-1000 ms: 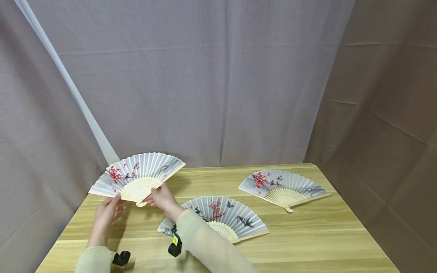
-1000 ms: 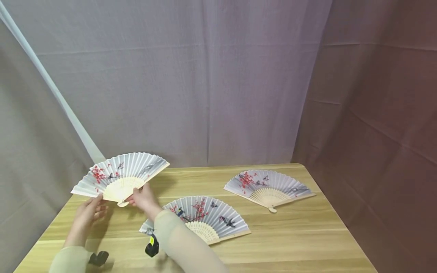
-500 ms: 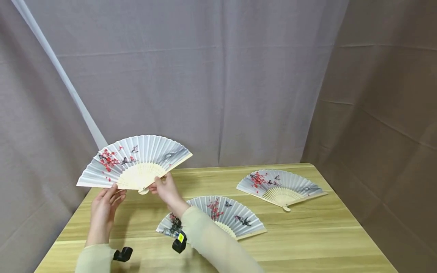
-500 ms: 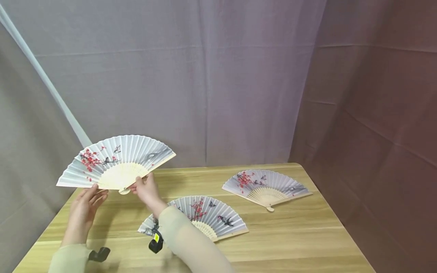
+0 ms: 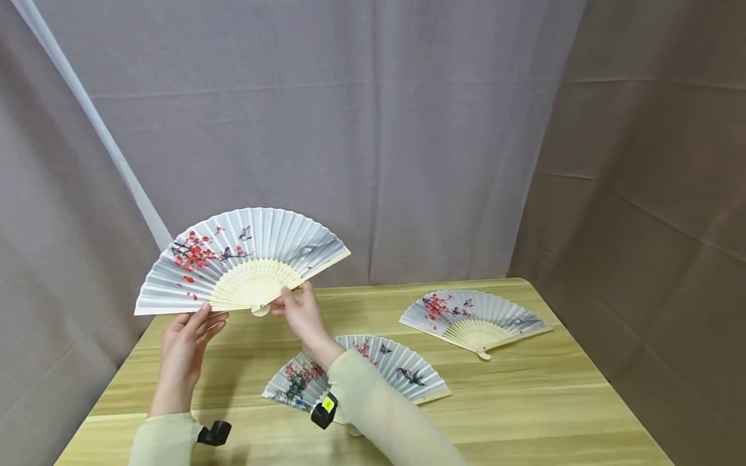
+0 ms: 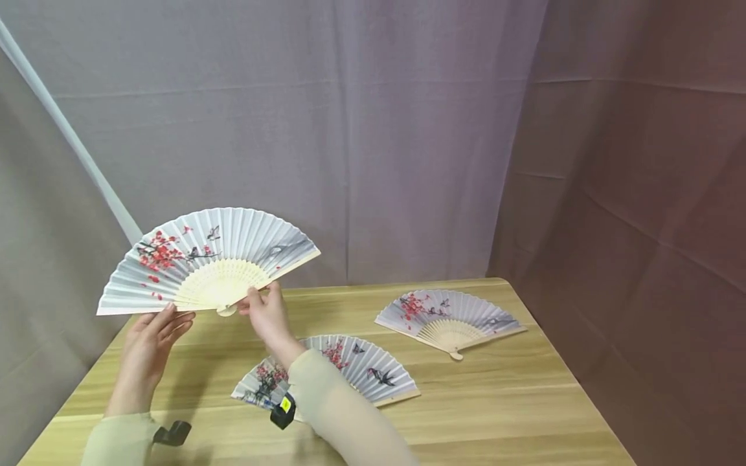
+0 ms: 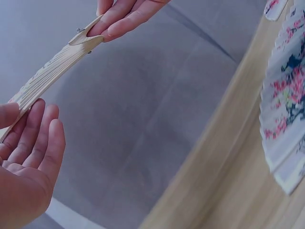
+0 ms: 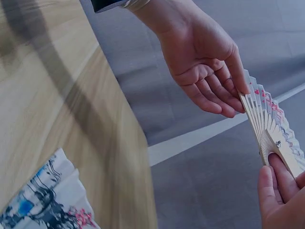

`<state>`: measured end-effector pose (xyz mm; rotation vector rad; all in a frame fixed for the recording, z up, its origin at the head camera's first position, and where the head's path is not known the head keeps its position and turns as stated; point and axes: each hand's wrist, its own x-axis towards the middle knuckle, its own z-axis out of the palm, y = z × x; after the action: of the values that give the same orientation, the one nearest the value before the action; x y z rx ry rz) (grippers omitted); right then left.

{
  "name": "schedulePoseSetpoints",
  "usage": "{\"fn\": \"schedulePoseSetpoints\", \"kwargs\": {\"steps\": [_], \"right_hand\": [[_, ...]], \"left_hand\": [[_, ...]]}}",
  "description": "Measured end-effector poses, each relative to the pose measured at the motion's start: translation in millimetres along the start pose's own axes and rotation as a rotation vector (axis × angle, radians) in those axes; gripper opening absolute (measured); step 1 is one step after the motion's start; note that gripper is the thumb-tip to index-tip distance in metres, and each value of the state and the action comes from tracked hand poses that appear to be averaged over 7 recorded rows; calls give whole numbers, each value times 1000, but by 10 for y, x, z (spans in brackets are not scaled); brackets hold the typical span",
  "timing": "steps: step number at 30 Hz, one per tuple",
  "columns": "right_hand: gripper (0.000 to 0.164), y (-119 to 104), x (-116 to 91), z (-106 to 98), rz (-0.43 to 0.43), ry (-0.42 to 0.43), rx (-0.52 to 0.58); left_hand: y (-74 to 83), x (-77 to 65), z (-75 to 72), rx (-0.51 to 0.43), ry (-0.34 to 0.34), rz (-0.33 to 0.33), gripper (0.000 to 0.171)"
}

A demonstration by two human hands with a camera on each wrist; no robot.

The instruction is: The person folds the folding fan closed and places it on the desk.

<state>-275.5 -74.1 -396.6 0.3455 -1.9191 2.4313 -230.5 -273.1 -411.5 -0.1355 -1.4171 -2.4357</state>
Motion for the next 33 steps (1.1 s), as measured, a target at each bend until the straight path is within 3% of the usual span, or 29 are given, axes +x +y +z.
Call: {"fn": "schedulePoseSetpoints", "kwargs": {"steps": [5,15,33], "right_hand": [[20,29,76,69,-9,-8,34],[16,209,244,113,-59,19,112],[16,639,425,97,-42,57,283]], "left_hand": [[55,29,-67,19,-20,24,13],[41,135,-127,150,28,28,11],[-241,337,-347,259,84,-13,5]]}}
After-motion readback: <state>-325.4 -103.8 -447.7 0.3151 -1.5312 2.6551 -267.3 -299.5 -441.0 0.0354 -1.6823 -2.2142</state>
